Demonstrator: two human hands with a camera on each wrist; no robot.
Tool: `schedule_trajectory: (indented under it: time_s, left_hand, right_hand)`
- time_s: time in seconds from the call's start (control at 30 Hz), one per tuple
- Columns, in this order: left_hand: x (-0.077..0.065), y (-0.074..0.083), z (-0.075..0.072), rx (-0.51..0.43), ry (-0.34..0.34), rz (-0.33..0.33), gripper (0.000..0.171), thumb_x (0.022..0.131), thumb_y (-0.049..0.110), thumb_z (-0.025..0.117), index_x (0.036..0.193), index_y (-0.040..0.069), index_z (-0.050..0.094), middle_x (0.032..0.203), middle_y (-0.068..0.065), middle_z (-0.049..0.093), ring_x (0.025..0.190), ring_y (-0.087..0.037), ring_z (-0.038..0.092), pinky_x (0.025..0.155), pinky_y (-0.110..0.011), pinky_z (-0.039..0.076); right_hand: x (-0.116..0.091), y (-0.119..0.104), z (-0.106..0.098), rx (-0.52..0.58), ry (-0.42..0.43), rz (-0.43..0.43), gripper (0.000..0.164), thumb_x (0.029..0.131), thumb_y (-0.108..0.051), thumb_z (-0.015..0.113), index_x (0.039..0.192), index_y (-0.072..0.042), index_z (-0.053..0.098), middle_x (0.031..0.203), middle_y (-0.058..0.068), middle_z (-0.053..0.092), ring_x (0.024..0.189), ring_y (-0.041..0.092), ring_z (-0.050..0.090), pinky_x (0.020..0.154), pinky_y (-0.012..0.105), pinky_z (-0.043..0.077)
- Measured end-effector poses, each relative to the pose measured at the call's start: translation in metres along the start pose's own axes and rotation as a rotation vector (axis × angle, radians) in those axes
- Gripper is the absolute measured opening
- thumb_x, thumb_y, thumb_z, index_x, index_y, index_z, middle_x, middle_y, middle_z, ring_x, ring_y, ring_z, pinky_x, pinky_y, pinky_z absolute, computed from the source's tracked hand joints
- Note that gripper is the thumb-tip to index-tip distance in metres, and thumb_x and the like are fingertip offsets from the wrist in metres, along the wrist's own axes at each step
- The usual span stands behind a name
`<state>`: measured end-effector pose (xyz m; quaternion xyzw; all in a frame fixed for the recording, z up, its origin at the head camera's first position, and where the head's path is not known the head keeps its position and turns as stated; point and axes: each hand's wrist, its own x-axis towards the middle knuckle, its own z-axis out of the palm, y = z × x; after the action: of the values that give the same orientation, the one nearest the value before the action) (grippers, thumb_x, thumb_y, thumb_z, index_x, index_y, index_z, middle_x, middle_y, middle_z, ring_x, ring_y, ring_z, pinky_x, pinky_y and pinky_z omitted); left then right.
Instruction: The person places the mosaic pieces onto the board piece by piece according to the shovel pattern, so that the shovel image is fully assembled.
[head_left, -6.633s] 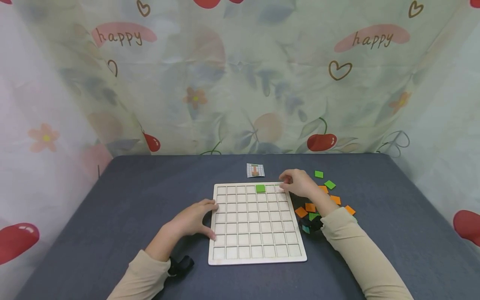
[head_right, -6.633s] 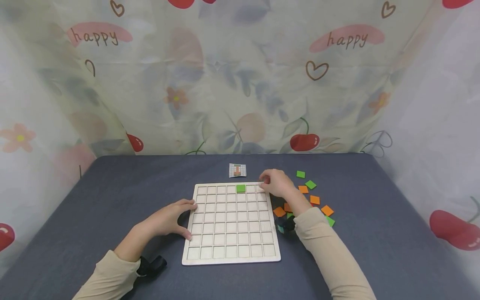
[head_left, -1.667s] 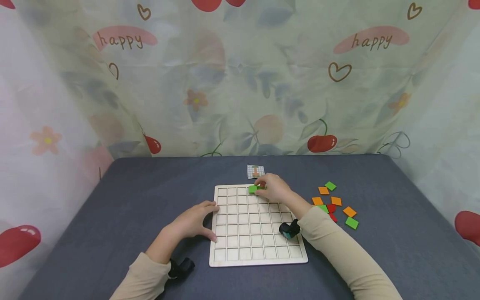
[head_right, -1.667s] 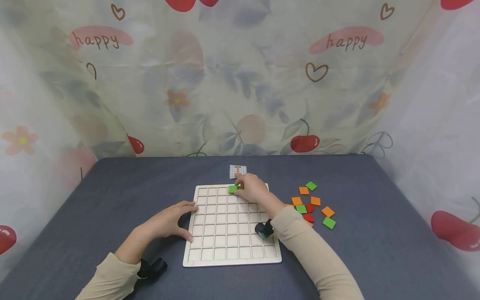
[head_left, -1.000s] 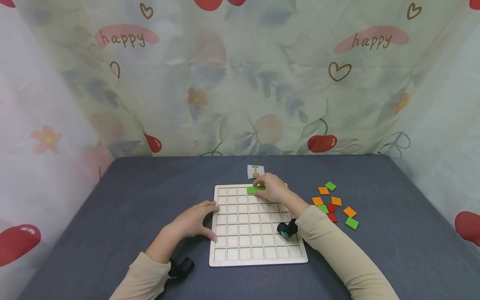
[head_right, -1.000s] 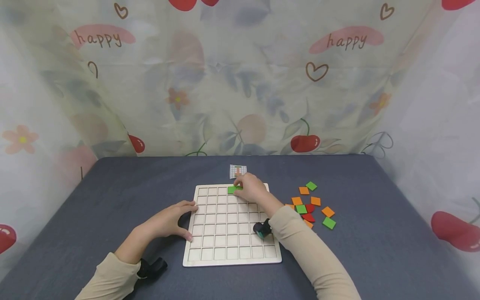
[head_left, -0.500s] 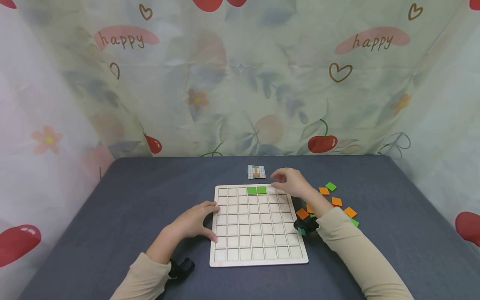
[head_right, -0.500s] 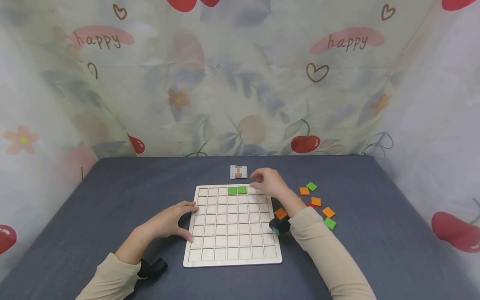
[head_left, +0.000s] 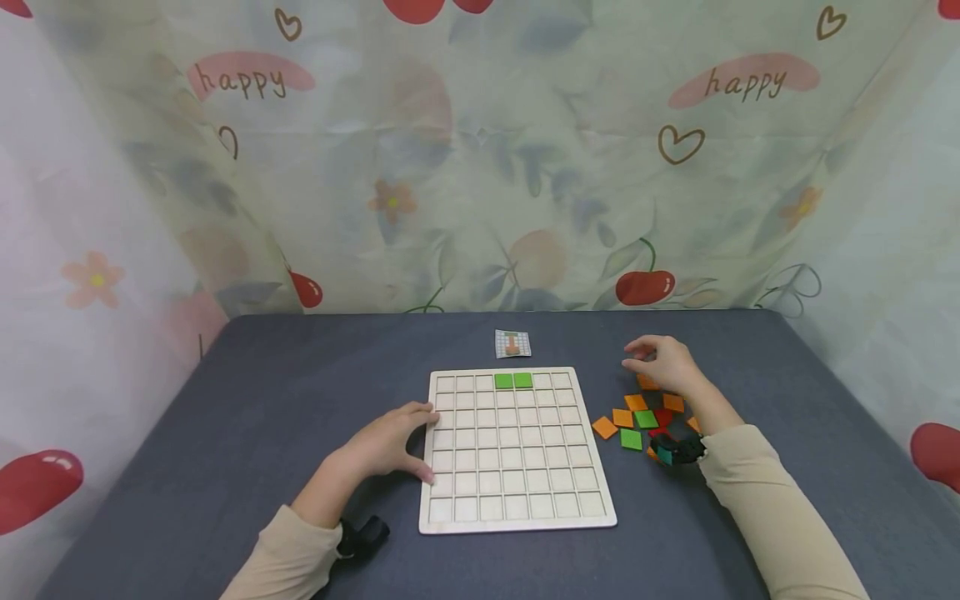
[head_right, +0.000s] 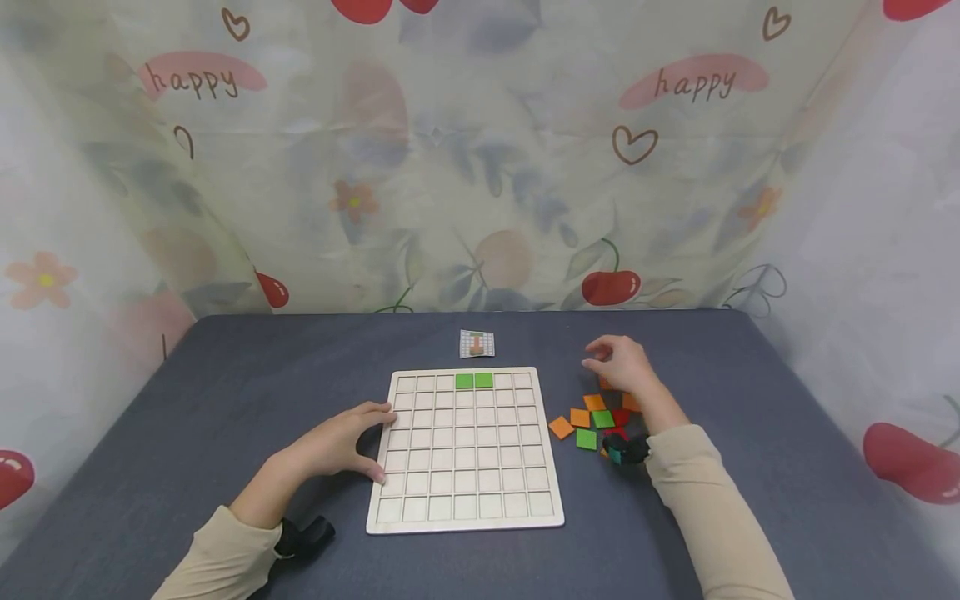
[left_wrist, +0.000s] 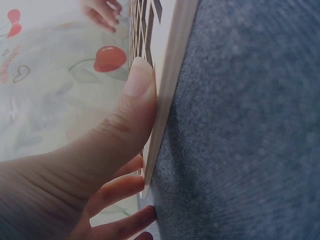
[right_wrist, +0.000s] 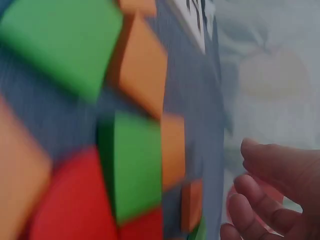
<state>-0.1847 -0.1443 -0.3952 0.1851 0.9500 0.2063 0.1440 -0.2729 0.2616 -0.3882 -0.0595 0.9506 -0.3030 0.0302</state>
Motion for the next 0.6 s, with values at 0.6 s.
schedule_trajectory:
  time_s: [0.6]
  left_hand:
    - [-0.001,-0.001,0.003,0.005,0.008,-0.005,0.087,0.061,0.035,0.085,0.134,0.006,0.050,0.144,-0.014,0.042,0.132,-0.031,0.041,0.106,-0.045,0.038]
  right_hand:
    - [-0.015,0.040,-0.017,-0.042,-0.036,0.110,0.039,0.087,-0.018,0.063,0.116,0.007,0.059,0.111,0.030,0.058,0.098,0.039,0.054,0.078,0.044,0.049]
